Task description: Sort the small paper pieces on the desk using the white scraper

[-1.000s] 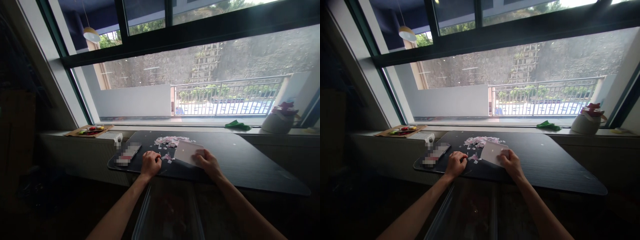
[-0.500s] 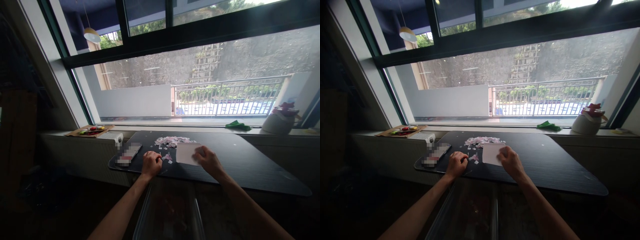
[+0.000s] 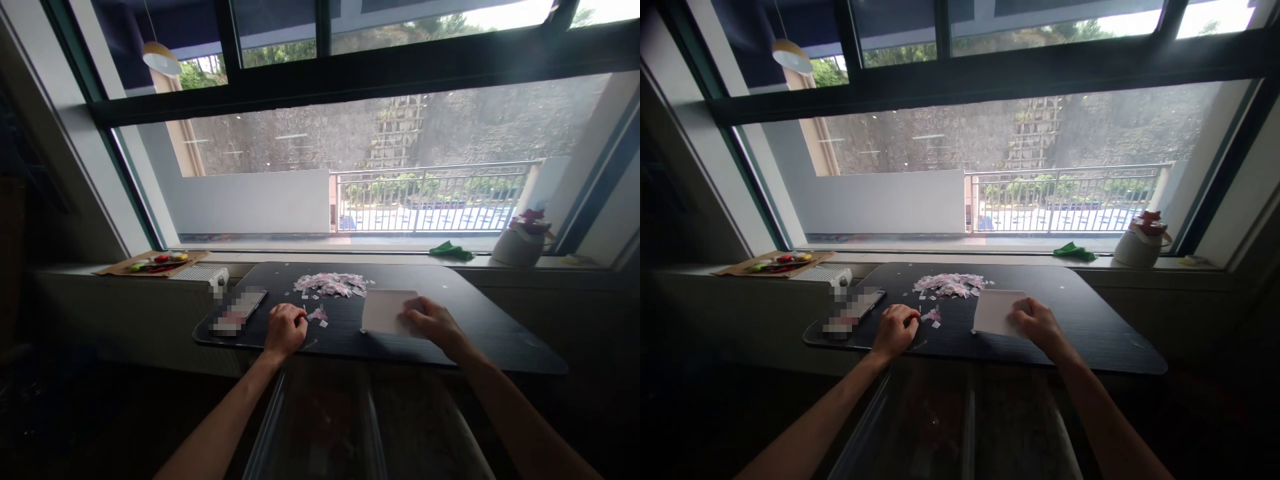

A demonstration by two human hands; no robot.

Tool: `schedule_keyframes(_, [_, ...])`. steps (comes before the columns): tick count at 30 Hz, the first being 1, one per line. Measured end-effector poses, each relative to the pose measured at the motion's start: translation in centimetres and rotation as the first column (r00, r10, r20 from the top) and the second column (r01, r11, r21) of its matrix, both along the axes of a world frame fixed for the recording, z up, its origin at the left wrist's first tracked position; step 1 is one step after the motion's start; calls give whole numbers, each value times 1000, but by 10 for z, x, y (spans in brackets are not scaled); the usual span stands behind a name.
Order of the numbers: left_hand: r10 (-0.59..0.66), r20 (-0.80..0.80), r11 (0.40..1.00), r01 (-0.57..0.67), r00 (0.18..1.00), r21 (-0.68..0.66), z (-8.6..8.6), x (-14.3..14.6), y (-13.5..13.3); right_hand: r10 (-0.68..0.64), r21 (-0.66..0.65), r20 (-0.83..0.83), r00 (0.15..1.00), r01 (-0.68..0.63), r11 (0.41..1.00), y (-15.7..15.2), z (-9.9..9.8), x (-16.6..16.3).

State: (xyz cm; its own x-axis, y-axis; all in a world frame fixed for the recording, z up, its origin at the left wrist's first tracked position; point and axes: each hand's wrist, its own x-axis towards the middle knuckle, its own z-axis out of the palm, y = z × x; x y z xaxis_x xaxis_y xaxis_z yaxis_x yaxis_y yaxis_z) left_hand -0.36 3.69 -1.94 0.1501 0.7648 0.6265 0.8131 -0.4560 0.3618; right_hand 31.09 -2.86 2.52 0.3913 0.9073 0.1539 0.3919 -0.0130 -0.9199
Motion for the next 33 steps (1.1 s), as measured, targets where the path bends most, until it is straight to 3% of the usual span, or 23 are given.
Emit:
schedule_keyframes(7, [-2, 0, 1000, 2, 1000, -1, -2, -1, 2, -50, -67, -80, 996, 45, 997, -31, -2, 59])
schedule_keyframes(11, [-9, 2, 1000, 9, 1000, 0, -1, -1, 2, -50, -70, -174, 984, 39, 997, -34, -5, 73])
schedule_keyframes(16, [-15, -8, 1000, 15, 1000, -4, -1, -3, 3, 13, -112, -282, 959, -46, 993, -35, -11, 68])
schedule_keyframes(25, [-23, 5, 999, 23, 1000, -23, 1, -4, 3, 103, -169, -343, 934, -169, 971, -62, 5, 69])
schedule_keyframes(29, [-18, 3, 1000, 18, 1000, -24, 1, -3, 2, 136, -98, -328, 935, -177, 979, -56, 6, 63])
schedule_keyframes(33, [6, -26, 1000, -6, 1000, -21, 0, 0, 0, 181, 51, -279, 943, -173, 984, -19, -1, 17])
